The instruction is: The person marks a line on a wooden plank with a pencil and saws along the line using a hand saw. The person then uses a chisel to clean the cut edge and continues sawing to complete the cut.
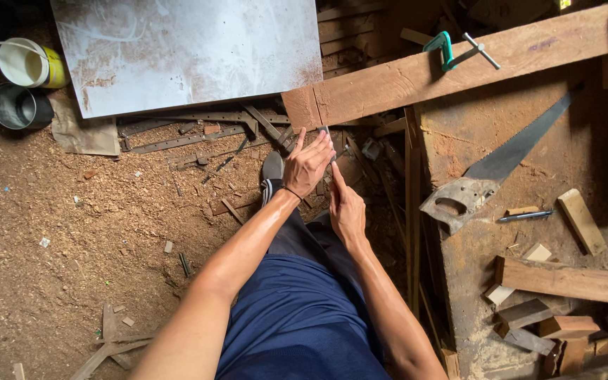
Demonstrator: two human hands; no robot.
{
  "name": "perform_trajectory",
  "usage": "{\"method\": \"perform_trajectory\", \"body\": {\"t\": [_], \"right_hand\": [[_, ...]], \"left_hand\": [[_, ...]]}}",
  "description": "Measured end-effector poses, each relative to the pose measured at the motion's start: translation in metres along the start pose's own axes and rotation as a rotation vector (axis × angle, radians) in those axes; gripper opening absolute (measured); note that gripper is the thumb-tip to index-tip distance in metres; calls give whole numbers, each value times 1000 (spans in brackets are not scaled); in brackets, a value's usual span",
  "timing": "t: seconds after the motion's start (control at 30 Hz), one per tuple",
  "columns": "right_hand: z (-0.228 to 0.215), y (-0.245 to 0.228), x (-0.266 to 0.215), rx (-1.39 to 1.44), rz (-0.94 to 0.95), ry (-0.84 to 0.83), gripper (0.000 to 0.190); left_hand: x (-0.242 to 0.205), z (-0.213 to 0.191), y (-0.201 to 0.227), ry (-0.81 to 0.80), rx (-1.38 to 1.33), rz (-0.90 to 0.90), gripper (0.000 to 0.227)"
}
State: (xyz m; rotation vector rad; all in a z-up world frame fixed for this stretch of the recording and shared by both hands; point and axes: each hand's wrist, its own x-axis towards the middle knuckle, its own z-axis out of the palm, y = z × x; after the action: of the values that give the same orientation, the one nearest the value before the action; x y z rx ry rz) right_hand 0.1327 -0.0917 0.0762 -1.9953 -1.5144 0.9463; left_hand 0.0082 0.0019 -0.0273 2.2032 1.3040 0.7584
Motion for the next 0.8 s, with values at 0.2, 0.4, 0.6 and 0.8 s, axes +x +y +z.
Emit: {"method": "perform_trajectory", "body": {"t": [0.2,0.4,0.6,0.8], "right_hand": [[-1,-18,39,59,-35,11,56],[-6,-21,16,63,37,-25,59],[12,-17,58,14,-101,65,56],[-7,-22,32,35,104,-60,55]], "left_hand": [[22,22,-31,64,42,-16,20],[4,20,-20,-4,6,-24,19],[38,16,-46,10,48,-1,19],[11,19,-27,-21,-15,-55,20]]}}
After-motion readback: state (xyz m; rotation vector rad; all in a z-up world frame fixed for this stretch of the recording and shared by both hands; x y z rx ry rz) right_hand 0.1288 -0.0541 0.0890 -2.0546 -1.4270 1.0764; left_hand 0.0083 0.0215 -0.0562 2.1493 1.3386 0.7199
